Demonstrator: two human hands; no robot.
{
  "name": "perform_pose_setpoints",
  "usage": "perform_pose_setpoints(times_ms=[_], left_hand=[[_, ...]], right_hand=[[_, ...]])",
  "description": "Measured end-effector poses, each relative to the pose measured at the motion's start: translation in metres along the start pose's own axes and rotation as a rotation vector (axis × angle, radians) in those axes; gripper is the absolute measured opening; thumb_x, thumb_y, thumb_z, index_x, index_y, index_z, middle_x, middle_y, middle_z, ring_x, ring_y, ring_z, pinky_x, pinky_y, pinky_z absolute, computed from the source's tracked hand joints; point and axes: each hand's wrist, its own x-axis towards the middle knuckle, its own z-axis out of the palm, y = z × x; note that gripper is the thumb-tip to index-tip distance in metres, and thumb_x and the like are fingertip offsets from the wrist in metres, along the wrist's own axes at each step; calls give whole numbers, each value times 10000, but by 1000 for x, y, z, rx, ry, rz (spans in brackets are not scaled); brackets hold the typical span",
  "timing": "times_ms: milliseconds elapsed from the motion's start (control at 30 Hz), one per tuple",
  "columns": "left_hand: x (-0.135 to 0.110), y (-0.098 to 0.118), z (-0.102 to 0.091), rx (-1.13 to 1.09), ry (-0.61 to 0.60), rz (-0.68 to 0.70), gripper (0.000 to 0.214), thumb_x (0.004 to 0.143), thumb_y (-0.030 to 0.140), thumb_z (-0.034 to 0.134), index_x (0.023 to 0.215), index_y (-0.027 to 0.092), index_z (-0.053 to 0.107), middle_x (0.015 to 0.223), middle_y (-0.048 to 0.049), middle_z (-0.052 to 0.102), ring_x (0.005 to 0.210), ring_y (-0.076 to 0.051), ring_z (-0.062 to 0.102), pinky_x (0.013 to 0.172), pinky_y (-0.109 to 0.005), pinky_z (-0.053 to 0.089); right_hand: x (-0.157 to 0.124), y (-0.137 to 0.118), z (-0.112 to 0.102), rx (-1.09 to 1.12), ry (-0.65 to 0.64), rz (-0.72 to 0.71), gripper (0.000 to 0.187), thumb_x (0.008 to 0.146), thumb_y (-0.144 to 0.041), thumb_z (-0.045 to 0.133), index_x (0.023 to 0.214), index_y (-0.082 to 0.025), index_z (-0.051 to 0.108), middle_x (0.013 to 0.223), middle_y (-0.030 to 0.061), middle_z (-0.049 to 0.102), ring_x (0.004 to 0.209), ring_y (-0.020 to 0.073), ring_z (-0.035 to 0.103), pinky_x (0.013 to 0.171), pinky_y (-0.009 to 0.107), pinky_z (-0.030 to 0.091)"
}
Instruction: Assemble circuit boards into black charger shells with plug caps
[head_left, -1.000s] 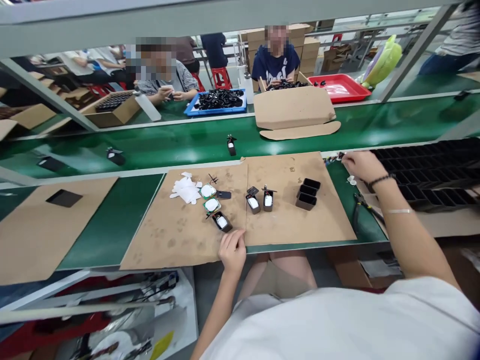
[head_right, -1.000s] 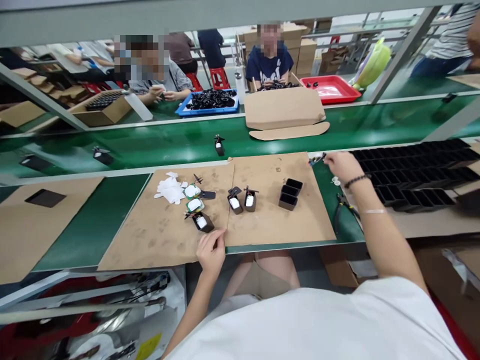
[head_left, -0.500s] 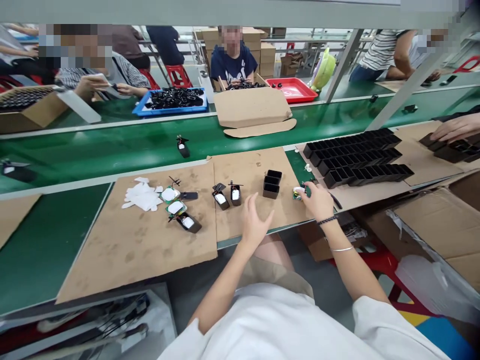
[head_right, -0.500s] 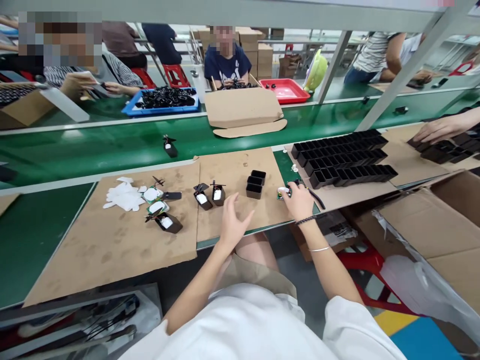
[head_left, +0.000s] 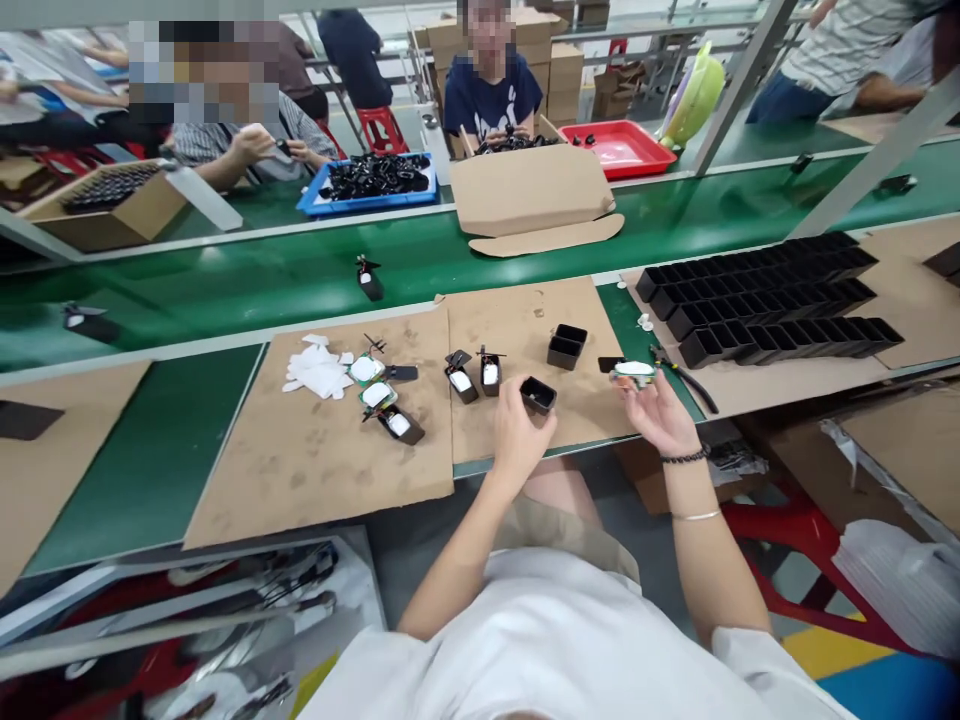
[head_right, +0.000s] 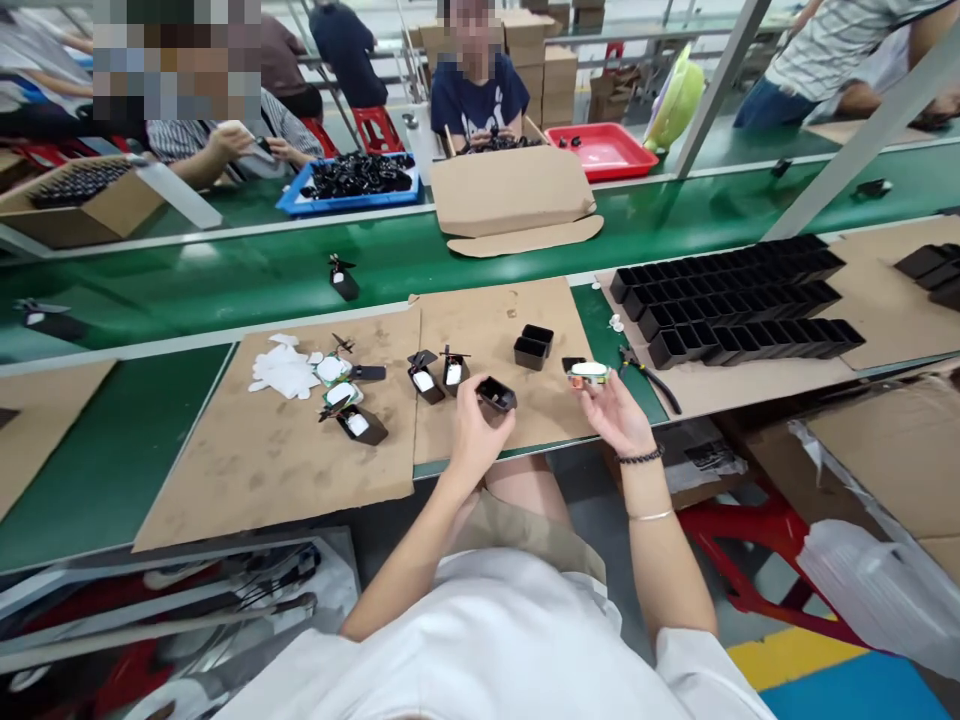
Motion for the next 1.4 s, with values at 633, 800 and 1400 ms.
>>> perform_pose_setpoints(times_ms=[633,800,1400], left_hand=[[-18,-19,-34,167,-217,-130,642,745,409,853,1259,212,523,1262,-131,626,1217,-345,629,1032,-511,533],[-20,-10,-42,172,-283,-148,1048,664,453,912,1513,245,334,1358,-154,551,1284,-374,587,1070,-565,508],[-9,22,-90,-246,-173,46,489,710,125,761,1178,219,658,1178,-60,690,1033,-203,632,821,-293,497]], right_hand=[[-55,61,82,749,-184,265,398,688,-535,889,977,-309,735,1021,-6,777,1005,103,746,812,124,618],[-56,60,67,663,-53,179,350,673,-520,892,922,-333,734,992,-36,777,943,143,753,771,213,651],[-72,14,108,-95,-26,-793,467,610,-110,925,980,-300,712,1154,37,745,1171,284,703,1031,512,580]])
